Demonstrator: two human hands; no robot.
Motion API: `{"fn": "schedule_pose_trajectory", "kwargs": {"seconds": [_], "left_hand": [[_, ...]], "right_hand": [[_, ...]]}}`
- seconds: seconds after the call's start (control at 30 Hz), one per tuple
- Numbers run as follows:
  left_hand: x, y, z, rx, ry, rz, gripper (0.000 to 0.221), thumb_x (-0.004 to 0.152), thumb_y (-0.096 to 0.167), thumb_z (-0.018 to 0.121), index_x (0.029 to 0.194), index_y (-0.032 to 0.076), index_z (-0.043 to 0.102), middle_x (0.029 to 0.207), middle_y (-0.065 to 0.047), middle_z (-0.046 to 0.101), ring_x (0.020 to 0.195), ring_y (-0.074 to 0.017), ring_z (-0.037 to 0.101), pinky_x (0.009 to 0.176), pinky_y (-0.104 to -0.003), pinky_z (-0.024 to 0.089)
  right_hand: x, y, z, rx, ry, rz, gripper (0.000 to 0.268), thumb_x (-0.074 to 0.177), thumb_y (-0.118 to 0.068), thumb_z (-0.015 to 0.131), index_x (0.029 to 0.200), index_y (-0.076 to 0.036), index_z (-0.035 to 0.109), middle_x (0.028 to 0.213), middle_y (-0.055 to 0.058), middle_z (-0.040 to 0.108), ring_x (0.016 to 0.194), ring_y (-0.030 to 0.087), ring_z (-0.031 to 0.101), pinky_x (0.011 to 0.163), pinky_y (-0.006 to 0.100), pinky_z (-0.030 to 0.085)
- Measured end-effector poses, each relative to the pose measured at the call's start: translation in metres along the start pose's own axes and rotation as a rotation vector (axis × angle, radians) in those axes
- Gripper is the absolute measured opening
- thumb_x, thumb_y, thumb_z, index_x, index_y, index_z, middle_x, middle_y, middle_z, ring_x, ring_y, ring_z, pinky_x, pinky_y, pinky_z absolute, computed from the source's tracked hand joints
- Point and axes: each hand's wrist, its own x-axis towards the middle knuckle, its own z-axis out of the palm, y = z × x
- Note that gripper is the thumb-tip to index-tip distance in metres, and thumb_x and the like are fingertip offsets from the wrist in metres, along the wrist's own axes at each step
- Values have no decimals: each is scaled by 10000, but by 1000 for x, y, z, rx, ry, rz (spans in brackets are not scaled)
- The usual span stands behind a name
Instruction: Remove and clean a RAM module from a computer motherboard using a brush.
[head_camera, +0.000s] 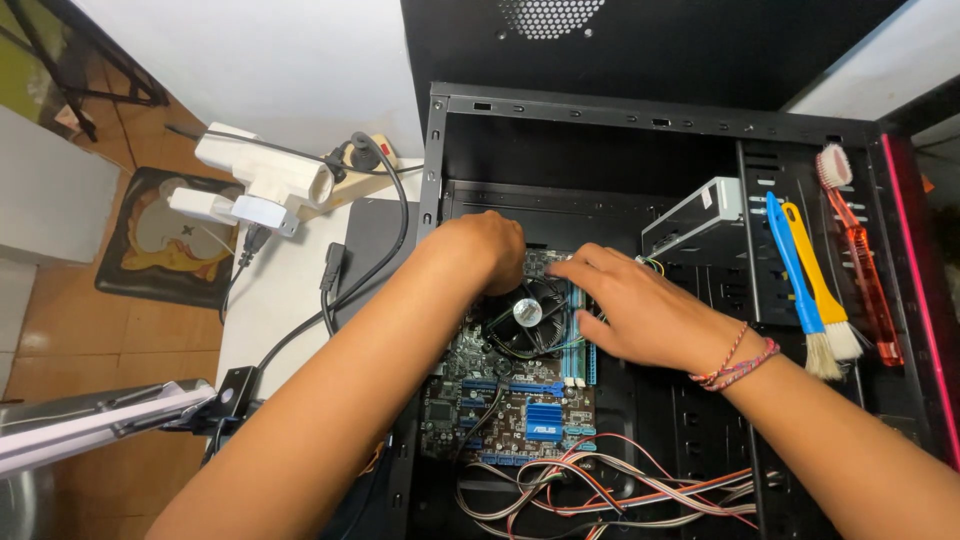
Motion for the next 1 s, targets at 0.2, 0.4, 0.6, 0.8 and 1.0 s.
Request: {"fn": "schedule_pose_trajectory", "kwargs": {"seconds": [0.2,0.4,0.6,0.8,1.0], "left_hand": [[-2,2,0,18,-35,84,488,1015,410,504,1266,42,703,1289,-191,690,1199,-357,665,1008,-461,537],[-13,6,-8,-8,-68,81,480,1039,414,428,1333,115,662,1342,-158,665,1234,-363,639,1025,-473,525],[-25,8,-15,-55,-106,74,493,1069,418,333,1416,205,612,1408,-118,632,1277,-371,608,1046,-489,509],[-14,5,-9,-84,-118,75,532,1069,422,276,1423,188,597,1432,-118,608,1290,-381,598,1064,-496,495],[-7,5,0,-125,-43,29,672,1062,531,244,1365,78,638,1426,-172,598,1329,-370,560,1119,-465,442]], "right_hand": [[4,-26,13,-97,33,-51,863,718,-473,825,1265,128,537,1230,248,552,1131,414,527,948,459,467],[13,-33,18,-250,38,-8,713,696,-523,825,1038,72,632,1173,218,589,1071,370,555,912,453,461],[16,-35,20,-198,20,-7,681,700,-466,836,1057,77,634,1081,193,609,1000,368,570,888,448,478],[16,-36,20,-223,-19,6,674,719,-478,829,1038,82,629,1097,195,604,1010,364,567,885,443,485],[15,-31,23,-223,18,-33,710,715,-475,835,1069,102,620,1088,215,597,999,378,572,885,449,486]]}}
